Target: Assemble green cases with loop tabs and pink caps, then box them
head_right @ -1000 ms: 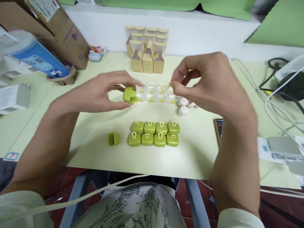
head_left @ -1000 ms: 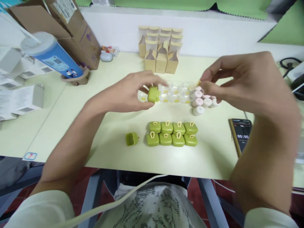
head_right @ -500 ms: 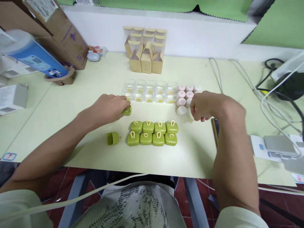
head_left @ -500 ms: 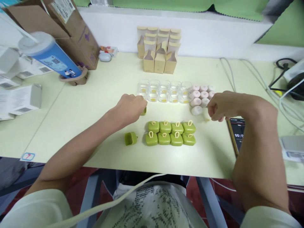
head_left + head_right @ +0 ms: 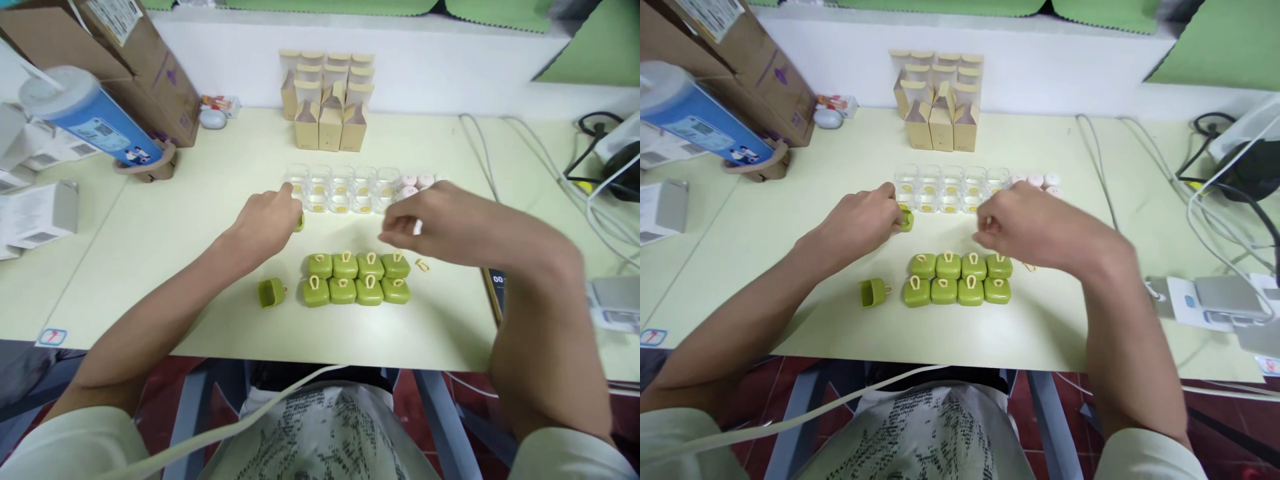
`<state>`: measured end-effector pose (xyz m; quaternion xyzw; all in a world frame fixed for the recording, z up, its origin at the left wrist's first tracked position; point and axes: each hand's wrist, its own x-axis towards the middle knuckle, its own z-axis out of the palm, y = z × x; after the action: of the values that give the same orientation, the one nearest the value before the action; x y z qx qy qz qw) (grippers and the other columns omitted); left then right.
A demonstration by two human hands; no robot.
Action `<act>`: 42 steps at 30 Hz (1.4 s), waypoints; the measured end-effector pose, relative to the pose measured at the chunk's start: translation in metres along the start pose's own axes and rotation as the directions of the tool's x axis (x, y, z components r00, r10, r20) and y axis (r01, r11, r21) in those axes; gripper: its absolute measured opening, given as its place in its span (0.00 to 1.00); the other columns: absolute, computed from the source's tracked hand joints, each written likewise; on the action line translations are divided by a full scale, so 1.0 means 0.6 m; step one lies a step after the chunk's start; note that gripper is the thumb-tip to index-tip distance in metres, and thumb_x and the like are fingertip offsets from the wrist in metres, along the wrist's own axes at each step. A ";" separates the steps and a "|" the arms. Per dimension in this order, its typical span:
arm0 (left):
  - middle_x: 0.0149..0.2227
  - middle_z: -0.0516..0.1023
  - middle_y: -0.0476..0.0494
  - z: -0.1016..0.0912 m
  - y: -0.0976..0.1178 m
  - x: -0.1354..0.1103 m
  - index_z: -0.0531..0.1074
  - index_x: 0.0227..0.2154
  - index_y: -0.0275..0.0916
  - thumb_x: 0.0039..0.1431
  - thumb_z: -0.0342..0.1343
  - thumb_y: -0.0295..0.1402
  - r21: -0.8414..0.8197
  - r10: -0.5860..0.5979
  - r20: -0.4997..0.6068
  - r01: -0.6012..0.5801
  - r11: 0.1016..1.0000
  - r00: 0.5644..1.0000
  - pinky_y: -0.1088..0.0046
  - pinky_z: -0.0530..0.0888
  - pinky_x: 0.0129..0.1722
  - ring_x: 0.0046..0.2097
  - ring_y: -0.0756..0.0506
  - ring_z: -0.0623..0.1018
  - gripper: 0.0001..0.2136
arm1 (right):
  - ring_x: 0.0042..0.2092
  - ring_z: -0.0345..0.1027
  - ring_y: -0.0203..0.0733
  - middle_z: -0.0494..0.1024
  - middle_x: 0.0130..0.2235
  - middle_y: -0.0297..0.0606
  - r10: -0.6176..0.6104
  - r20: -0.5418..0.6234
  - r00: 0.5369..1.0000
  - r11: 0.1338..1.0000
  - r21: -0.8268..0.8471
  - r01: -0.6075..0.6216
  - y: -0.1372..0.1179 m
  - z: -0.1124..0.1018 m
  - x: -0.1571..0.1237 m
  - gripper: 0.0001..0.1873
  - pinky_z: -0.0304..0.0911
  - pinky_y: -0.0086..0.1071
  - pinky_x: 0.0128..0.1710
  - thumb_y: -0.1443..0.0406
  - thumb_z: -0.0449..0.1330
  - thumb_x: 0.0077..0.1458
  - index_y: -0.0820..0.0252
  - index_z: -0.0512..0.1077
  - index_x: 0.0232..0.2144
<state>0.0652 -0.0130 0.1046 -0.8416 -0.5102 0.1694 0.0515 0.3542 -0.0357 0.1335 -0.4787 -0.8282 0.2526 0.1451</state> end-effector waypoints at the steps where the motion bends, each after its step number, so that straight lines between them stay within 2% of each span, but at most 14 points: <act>1: 0.47 0.81 0.29 0.001 0.000 0.001 0.81 0.39 0.34 0.70 0.53 0.26 -0.005 -0.006 -0.017 0.006 1.000 1.000 0.64 0.75 0.35 0.39 0.37 0.83 0.10 | 0.26 0.63 0.37 0.75 0.24 0.30 -0.031 0.086 0.996 0.996 -0.086 0.038 -0.021 0.012 0.006 0.10 0.54 0.37 0.33 0.66 0.72 0.61 0.53 0.80 0.27; 5: 0.43 0.82 0.31 0.005 0.001 0.002 0.81 0.38 0.35 0.71 0.52 0.26 -0.033 -0.012 -0.048 0.011 0.999 0.999 0.65 0.77 0.35 0.37 0.40 0.81 0.11 | 0.36 0.73 0.44 0.84 0.37 0.41 -0.057 0.247 0.967 0.962 -0.246 0.119 -0.072 0.046 0.030 0.07 0.56 0.37 0.37 0.69 0.64 0.68 0.58 0.84 0.41; 11: 0.51 0.82 0.29 -0.013 -0.002 -0.006 0.83 0.43 0.35 0.71 0.52 0.28 -0.078 -0.025 -0.027 0.022 0.997 0.999 0.60 0.79 0.41 0.43 0.36 0.84 0.13 | 0.52 0.78 0.57 0.86 0.45 0.48 -0.093 0.415 0.905 0.927 -0.295 0.231 -0.082 0.091 0.045 0.14 0.60 0.40 0.42 0.68 0.63 0.68 0.60 0.83 0.53; 15: 0.58 0.82 0.33 -0.018 -0.026 0.003 0.82 0.52 0.41 0.72 0.51 0.29 -0.228 -0.102 -0.158 0.064 0.972 0.982 0.56 0.79 0.52 0.56 0.32 0.82 0.16 | 0.50 0.78 0.57 0.86 0.47 0.49 -0.107 0.416 0.903 0.929 -0.282 0.240 -0.081 0.121 0.053 0.15 0.62 0.41 0.44 0.66 0.61 0.70 0.62 0.81 0.54; 18: 0.56 0.84 0.36 -0.012 -0.055 0.017 0.83 0.49 0.45 0.71 0.53 0.30 -0.394 -0.141 -0.238 0.037 0.918 0.961 0.53 0.79 0.57 0.60 0.31 0.81 0.14 | 0.50 0.78 0.54 0.86 0.50 0.50 -0.132 0.378 0.916 0.945 -0.230 0.231 -0.076 0.120 0.056 0.15 0.63 0.40 0.45 0.65 0.61 0.70 0.61 0.81 0.55; 22: 0.54 0.86 0.42 -0.017 -0.081 0.013 0.84 0.51 0.48 0.71 0.59 0.36 -0.651 -0.022 -0.414 -0.279 0.706 0.910 0.57 0.82 0.56 0.55 0.37 0.84 0.11 | 0.48 0.80 0.49 0.87 0.49 0.46 -0.150 0.130 0.980 0.989 0.018 0.149 -0.057 0.075 0.056 0.14 0.68 0.41 0.48 0.59 0.63 0.72 0.60 0.81 0.52; 24: 0.65 0.80 0.42 -0.025 -0.079 0.003 0.78 0.64 0.50 0.69 0.65 0.38 -0.700 0.117 -0.511 -0.491 0.518 0.851 0.63 0.85 0.53 0.59 0.38 0.83 0.21 | 0.43 0.80 0.44 0.86 0.43 0.41 -0.062 -0.021 0.998 0.961 0.267 0.066 -0.044 0.052 0.056 0.14 0.71 0.39 0.46 0.54 0.62 0.73 0.57 0.81 0.45; 26: 0.76 0.68 0.42 -0.029 -0.068 -0.004 0.67 0.75 0.54 0.69 0.68 0.39 -0.690 0.241 -0.564 -0.610 0.389 0.790 0.68 0.86 0.51 0.67 0.39 0.79 0.34 | 0.39 0.80 0.41 0.85 0.38 0.38 0.033 -0.062 0.998 0.862 0.507 0.003 -0.033 0.040 0.058 0.16 0.74 0.37 0.43 0.51 0.61 0.74 0.55 0.78 0.40; 29: 0.76 0.69 0.46 -0.023 -0.046 0.000 0.70 0.72 0.58 0.69 0.69 0.42 -0.640 0.231 -0.628 -0.662 0.389 0.743 0.66 0.87 0.51 0.71 0.37 0.75 0.31 | 0.39 0.81 0.42 0.85 0.40 0.37 0.072 -0.014 0.997 0.759 0.649 -0.046 -0.026 0.050 0.061 0.15 0.77 0.38 0.42 0.49 0.61 0.74 0.52 0.76 0.46; 32: 0.61 0.85 0.44 -0.009 -0.032 0.015 0.83 0.60 0.55 0.62 0.74 0.48 -0.662 0.100 -0.666 -0.647 0.378 0.739 0.62 0.86 0.49 0.60 0.37 0.84 0.24 | 0.42 0.82 0.45 0.85 0.43 0.39 0.115 -0.223 0.968 0.863 0.504 0.014 -0.035 0.073 0.060 0.16 0.78 0.39 0.40 0.48 0.59 0.76 0.49 0.73 0.55; 35: 0.50 0.89 0.41 -0.001 -0.031 0.024 0.86 0.54 0.47 0.57 0.78 0.50 -0.714 -0.016 -0.650 -0.603 0.356 0.760 0.63 0.85 0.46 0.45 0.41 0.86 0.24 | 0.51 0.81 0.49 0.84 0.51 0.44 -0.063 -0.599 0.798 0.985 0.091 0.146 -0.048 0.089 0.054 0.12 0.79 0.42 0.45 0.53 0.57 0.77 0.47 0.75 0.54; 36: 0.48 0.89 0.41 0.000 -0.032 0.024 0.87 0.52 0.45 0.56 0.78 0.49 -0.722 -0.045 -0.647 -0.592 0.357 0.761 0.63 0.84 0.45 0.43 0.43 0.85 0.24 | 0.54 0.80 0.51 0.83 0.55 0.46 -0.173 -0.626 0.761 0.983 -0.062 0.173 -0.052 0.091 0.052 0.10 0.79 0.44 0.46 0.56 0.58 0.76 0.47 0.77 0.52; 38: 0.45 0.89 0.41 -0.003 -0.033 0.021 0.87 0.50 0.45 0.56 0.79 0.46 -0.719 -0.053 -0.648 -0.588 0.370 0.759 0.63 0.83 0.43 0.40 0.44 0.84 0.21 | 0.59 0.77 0.56 0.79 0.60 0.49 -0.343 -0.564 0.751 0.936 -0.276 0.220 -0.056 0.092 0.050 0.07 0.79 0.47 0.45 0.60 0.61 0.74 0.48 0.81 0.47; 42: 0.42 0.88 0.44 -0.007 -0.031 0.017 0.87 0.48 0.49 0.57 0.79 0.44 -0.649 0.030 -0.678 -0.617 0.444 0.735 0.63 0.80 0.43 0.41 0.43 0.84 0.17 | 0.54 0.77 0.53 0.78 0.58 0.50 -0.406 -0.492 0.771 0.909 -0.303 0.285 -0.052 0.091 0.054 0.10 0.75 0.43 0.36 0.63 0.62 0.74 0.51 0.82 0.38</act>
<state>0.0554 0.0051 0.1108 -0.8487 -0.3007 -0.3569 -0.2487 0.2891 -0.0357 0.1056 -0.3816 -0.8483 -0.0140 0.3668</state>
